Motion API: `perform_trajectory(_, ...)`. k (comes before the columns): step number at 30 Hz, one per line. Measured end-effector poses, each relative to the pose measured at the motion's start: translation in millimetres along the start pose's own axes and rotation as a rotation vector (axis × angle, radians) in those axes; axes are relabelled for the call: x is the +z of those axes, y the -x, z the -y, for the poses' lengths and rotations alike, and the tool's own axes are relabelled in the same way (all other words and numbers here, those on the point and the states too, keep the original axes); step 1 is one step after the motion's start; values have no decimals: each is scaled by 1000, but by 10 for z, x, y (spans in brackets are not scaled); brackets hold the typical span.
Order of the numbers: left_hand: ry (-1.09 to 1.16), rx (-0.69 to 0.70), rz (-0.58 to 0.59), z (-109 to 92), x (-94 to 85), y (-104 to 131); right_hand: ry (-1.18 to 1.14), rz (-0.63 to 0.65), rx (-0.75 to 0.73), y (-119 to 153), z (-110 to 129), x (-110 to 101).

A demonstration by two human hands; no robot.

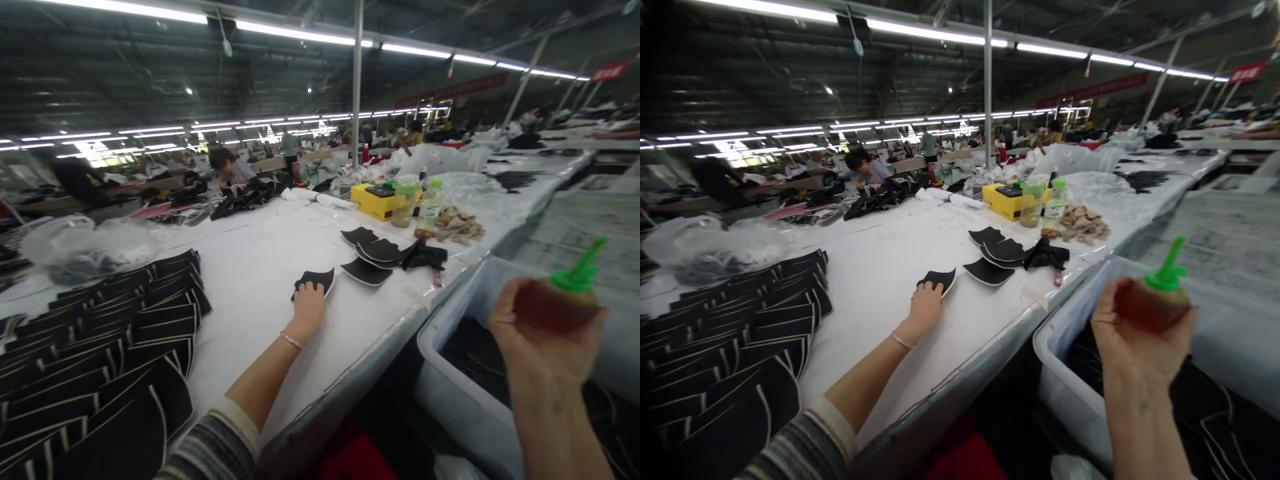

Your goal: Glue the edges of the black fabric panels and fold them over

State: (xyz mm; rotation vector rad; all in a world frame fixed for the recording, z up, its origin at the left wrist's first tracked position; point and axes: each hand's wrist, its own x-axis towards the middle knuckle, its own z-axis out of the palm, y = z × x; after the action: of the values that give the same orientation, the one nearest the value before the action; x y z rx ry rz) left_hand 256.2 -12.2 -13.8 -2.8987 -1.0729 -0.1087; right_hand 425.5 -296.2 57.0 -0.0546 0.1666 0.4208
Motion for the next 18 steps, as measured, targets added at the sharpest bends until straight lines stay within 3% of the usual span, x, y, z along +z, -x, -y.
perform_trajectory(3,-48,134,34,111,-28,293,161,-21,-182,1,258,-48)
perform_trajectory(5,-86,216,72,255,-73,650,262,-68,-205,-15,247,-131)
perform_trajectory(9,-27,134,212,530,-211,1420,420,-255,-111,-52,-124,-358)
perform_trajectory(11,75,83,255,574,-280,1651,478,-200,-43,-26,-389,-477)
perform_trajectory(14,144,-15,238,514,-329,1718,596,-51,63,89,-740,-606)
perform_trajectory(18,137,-77,276,380,-336,1545,837,147,142,263,-993,-632)
